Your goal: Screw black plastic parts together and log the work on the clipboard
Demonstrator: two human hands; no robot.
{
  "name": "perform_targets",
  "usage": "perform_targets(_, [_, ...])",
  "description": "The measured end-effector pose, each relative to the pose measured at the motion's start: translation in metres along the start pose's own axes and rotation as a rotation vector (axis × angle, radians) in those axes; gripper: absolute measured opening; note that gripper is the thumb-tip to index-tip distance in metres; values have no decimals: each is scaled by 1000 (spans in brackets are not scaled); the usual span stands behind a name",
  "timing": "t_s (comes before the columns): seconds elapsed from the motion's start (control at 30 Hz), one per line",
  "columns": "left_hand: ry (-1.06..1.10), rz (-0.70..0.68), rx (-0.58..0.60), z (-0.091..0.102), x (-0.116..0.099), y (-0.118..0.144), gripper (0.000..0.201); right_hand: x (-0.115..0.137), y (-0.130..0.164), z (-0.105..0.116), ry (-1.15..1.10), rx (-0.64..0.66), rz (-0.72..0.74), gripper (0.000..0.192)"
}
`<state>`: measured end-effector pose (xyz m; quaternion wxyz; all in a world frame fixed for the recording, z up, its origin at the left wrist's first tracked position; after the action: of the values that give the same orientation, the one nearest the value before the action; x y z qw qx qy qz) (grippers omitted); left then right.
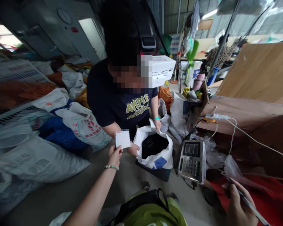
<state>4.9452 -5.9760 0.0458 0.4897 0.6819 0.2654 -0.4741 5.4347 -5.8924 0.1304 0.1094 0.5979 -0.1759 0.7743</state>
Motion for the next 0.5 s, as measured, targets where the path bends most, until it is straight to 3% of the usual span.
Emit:
perform_targets(0.2, [46,62,-17,-5,-1,4,10,0,1,2,-17,-30,-87,39])
perform_targets(0.5, [193,117,-130,6,-6,7,11,2,-6,-5,38,-14,-36,34])
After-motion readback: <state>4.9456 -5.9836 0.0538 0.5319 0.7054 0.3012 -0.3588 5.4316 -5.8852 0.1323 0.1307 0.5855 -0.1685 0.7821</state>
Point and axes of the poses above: each hand's wrist, its own y-axis away from the middle knuckle, its own z-axis out of the back of the hand, x = y × z, the point moved 3 cm from there along -y, towards the middle knuckle, and after that the axes turned 10 degrees about z, right-handed, at the moved point
